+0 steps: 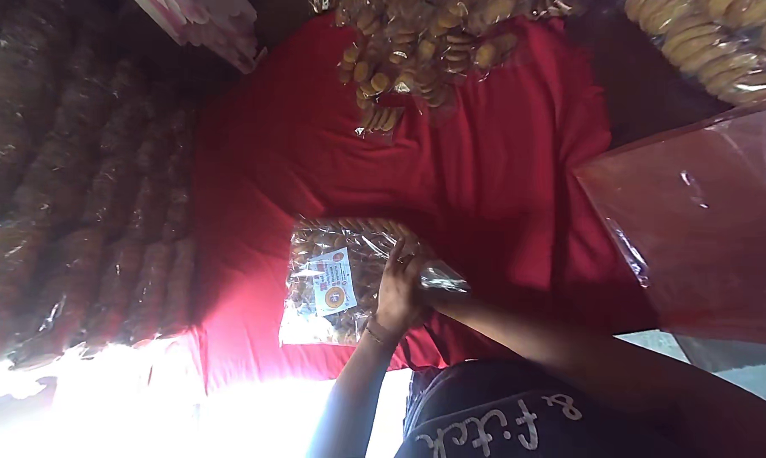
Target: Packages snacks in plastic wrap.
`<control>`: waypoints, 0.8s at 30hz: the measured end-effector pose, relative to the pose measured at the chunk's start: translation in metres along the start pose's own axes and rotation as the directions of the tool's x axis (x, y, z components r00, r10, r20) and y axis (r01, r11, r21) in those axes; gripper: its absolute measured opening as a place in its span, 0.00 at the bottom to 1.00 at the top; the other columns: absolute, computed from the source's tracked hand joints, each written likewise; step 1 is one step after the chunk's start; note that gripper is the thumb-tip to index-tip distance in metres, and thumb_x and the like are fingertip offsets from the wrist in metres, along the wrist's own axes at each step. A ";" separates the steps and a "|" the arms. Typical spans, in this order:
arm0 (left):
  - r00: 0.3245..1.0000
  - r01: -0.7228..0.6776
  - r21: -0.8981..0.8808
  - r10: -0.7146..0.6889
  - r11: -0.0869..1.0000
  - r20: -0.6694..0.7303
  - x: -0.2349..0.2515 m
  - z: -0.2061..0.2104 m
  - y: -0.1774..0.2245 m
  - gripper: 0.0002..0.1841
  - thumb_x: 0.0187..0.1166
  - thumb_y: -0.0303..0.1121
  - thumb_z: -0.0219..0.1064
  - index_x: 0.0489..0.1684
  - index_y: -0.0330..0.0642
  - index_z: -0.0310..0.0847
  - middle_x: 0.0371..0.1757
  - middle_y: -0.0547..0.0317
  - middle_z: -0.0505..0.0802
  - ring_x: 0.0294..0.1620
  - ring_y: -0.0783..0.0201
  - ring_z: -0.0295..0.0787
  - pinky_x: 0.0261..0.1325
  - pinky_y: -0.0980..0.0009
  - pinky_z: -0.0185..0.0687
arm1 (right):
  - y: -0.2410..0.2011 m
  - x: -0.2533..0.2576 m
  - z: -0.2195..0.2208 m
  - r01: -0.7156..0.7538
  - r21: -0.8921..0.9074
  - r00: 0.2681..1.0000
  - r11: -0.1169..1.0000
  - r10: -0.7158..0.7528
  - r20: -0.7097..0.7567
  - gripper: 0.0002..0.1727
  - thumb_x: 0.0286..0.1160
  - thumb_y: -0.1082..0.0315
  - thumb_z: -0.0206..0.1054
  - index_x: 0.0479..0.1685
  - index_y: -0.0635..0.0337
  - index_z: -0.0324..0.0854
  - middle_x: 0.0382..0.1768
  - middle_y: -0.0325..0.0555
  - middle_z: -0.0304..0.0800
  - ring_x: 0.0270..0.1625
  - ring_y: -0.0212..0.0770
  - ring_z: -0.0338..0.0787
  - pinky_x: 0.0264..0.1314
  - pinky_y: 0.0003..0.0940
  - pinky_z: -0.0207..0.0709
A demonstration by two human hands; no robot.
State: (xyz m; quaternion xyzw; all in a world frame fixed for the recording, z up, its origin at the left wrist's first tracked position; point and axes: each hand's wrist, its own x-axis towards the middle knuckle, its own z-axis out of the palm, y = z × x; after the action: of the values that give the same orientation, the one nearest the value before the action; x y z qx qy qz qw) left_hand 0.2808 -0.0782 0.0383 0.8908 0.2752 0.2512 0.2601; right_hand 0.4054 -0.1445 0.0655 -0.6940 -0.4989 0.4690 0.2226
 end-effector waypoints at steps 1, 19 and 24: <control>0.996 0.094 -0.126 -0.094 0.988 0.006 -0.003 -0.004 -0.002 0.17 0.67 0.17 0.61 0.53 0.16 0.85 0.57 0.28 0.91 0.65 0.40 0.89 0.75 0.58 0.76 | 0.024 0.016 0.029 0.112 -0.028 0.980 0.993 -0.115 -0.160 0.29 0.82 0.54 0.61 0.74 0.67 0.78 0.67 0.62 0.86 0.71 0.54 0.85 0.75 0.49 0.74; 0.694 -0.127 0.621 -0.378 0.774 0.612 0.024 0.008 0.044 0.24 0.81 0.34 0.61 0.70 0.25 0.76 0.71 0.36 0.84 0.78 0.42 0.74 0.86 0.49 0.51 | 0.052 -0.030 -0.011 0.292 0.285 0.957 0.913 -0.278 -0.087 0.09 0.81 0.72 0.59 0.35 0.71 0.75 0.26 0.45 0.70 0.28 0.34 0.74 0.37 0.30 0.72; 0.792 -0.183 0.638 -0.272 0.748 0.546 0.084 -0.073 0.113 0.11 0.80 0.27 0.64 0.54 0.35 0.88 0.46 0.39 0.93 0.53 0.39 0.89 0.72 0.38 0.67 | 0.018 -0.043 -0.072 0.766 0.345 0.642 0.543 -0.676 -0.362 0.10 0.77 0.70 0.64 0.27 0.57 0.72 0.22 0.27 0.75 0.23 0.15 0.72 0.29 0.12 0.69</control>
State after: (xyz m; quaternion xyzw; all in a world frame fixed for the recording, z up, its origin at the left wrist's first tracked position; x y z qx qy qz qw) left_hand 0.3397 -0.0830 0.1859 0.9479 0.2695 -0.1695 0.0079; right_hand 0.4742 -0.1795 0.1030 -0.3902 -0.5880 0.3734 0.6021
